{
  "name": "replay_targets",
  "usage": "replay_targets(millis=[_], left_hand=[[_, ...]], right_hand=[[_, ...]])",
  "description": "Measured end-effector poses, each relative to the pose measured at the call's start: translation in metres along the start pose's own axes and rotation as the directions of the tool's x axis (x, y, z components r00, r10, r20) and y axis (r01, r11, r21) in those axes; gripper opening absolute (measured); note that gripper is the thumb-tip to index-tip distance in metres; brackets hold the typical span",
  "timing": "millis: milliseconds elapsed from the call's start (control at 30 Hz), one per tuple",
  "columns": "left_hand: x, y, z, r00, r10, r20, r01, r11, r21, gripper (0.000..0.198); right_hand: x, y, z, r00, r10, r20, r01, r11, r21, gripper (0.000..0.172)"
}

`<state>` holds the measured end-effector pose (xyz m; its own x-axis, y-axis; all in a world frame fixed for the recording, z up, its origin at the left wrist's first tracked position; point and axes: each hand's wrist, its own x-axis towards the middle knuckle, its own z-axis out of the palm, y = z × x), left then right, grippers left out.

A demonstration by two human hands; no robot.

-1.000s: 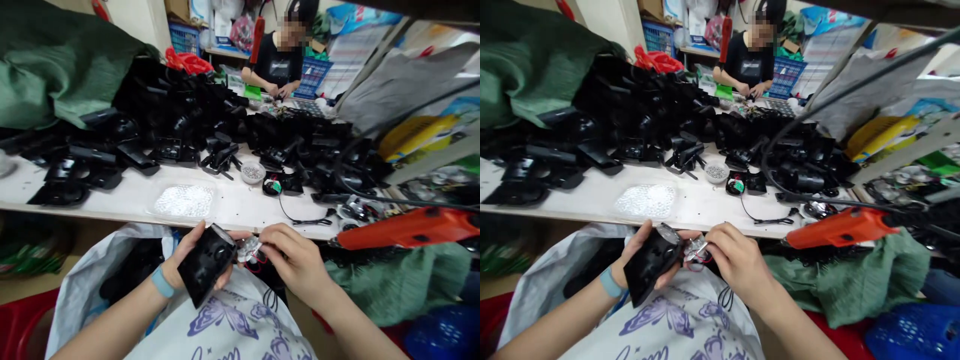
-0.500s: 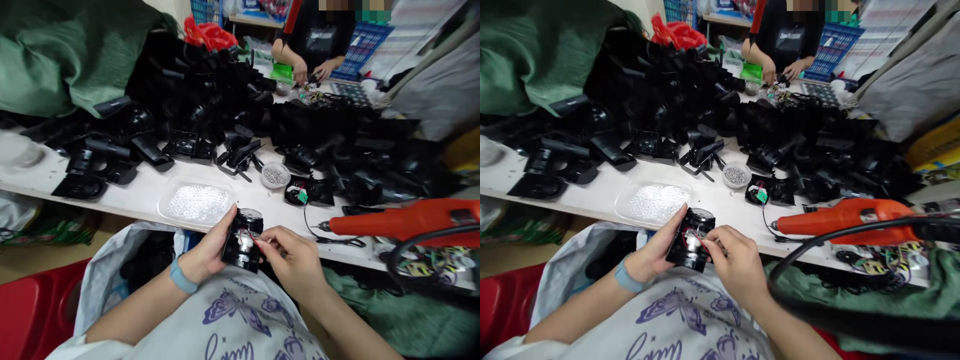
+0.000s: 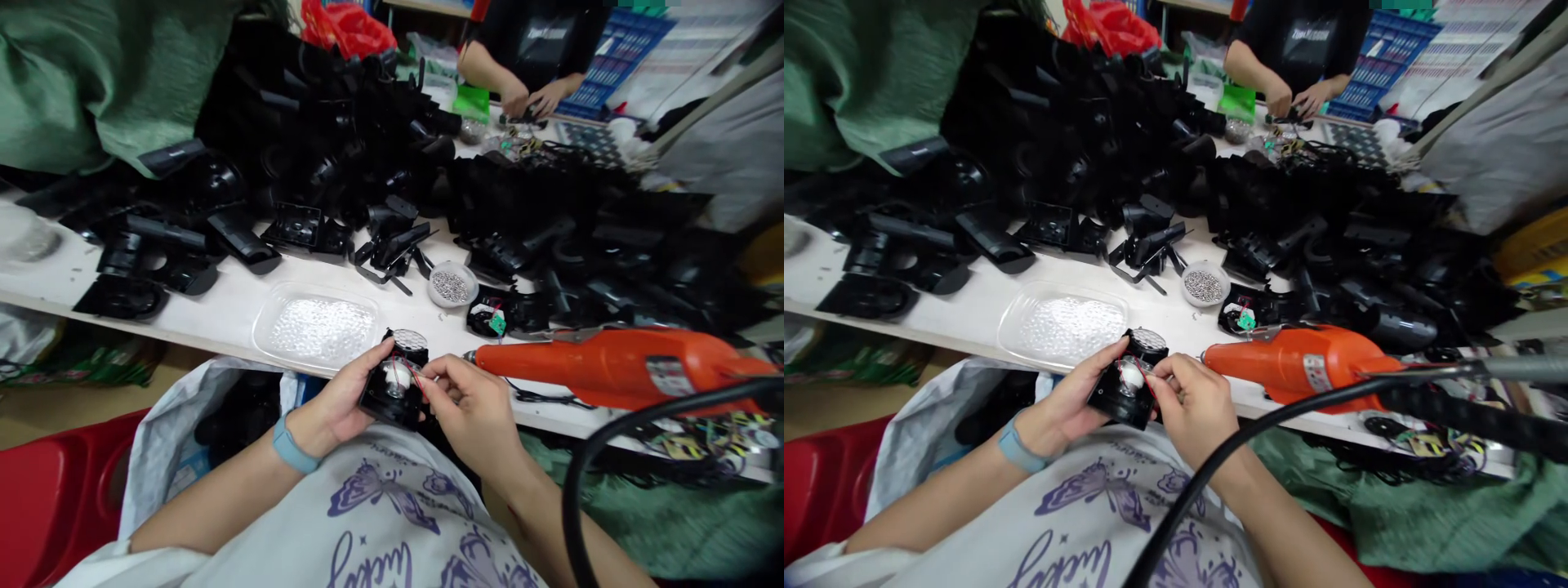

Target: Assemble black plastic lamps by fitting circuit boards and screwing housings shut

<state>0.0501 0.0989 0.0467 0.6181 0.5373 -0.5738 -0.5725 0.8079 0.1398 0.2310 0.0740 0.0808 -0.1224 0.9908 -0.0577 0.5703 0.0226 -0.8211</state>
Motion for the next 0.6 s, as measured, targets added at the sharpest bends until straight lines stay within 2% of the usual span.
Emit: replay_targets(millis=[233, 433, 600], left_hand=[[0.002, -0.002, 0.001, 0.999, 0.022, 0.023, -0.023, 0.999, 0.036, 0.037], [-0.001, -0.001, -0.002, 1.0, -0.022, 0.01, 0.022, 1.0, 0.016, 0.031], [0.0, 0.0, -0.002, 0.998, -0.06, 0.022, 0.061, 0.998, -0.029, 0.031]], right_hand=[[0.0, 0.006, 0.002, 0.994, 0.106, 0.005, -0.106, 0.986, 0.127, 0.016], [0.007, 0.008, -0.002, 0.98, 0.161, 0.118, -0.182, 0.964, 0.193, 0.009], [0.013, 0.009, -0.004, 0.971, 0.164, 0.173, -0.201, 0.954, 0.225, 0.012]])
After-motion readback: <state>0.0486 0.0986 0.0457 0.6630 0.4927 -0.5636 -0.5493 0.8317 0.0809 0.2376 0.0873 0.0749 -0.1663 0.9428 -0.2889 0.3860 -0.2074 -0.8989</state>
